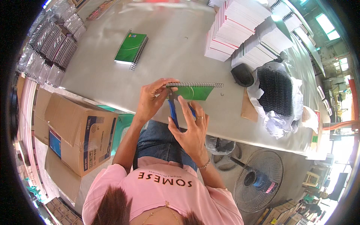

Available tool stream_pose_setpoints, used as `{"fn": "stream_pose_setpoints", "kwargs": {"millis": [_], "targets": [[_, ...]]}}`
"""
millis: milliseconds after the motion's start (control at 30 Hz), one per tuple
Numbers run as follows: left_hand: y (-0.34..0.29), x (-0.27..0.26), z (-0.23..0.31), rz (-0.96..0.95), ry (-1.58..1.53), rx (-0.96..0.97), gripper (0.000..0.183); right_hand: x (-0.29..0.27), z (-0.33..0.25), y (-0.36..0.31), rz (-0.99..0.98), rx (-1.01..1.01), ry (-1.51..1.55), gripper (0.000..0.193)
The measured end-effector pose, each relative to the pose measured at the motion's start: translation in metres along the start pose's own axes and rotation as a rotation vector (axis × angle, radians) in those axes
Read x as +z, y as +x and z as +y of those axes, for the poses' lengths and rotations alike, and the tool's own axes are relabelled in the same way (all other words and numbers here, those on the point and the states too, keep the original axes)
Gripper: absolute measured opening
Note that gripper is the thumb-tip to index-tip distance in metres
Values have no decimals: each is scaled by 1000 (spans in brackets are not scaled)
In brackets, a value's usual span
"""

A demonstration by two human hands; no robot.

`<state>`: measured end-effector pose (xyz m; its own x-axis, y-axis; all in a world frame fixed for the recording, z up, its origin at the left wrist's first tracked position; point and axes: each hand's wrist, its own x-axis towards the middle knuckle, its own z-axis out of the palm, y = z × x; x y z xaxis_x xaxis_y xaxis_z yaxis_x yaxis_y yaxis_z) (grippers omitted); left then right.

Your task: The person takes a stack of pages, aligns them with a notebook cover, and manually inserts a spiral binding through the holes before using a pair of pliers to trim and secure the end of the wire.

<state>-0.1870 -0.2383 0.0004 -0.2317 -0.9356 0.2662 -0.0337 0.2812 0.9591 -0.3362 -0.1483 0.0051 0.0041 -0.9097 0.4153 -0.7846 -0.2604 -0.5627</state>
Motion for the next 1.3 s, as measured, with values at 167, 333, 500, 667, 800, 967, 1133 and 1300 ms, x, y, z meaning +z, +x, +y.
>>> {"fn": "stream_pose_setpoints", "kwargs": {"millis": [167,333,500,667,800,967,1133,1300], "targets": [[-2,1,3,16,59,27,40,5,1,-2,36,-32,66,66],[-7,2,1,36,151,64,38,0,-7,-4,-52,141,369,61],[-13,11,3,126,344,95,32,-13,-7,6,-489,604,2125,54],[0,-1,16,249,353,122,27,-21,4,9,-398,382,1025,44],[23,-51,23,572,382,71,20,-32,52,19,-26,137,256,48],[70,-105,-3,918,-1,193,24,-34,102,11,38,163,-270,46],[71,-129,-47,949,345,57,33,-33,111,4,21,176,-321,45],[65,-141,-76,1024,696,-80,38,-33,107,6,43,190,-335,44]]}}
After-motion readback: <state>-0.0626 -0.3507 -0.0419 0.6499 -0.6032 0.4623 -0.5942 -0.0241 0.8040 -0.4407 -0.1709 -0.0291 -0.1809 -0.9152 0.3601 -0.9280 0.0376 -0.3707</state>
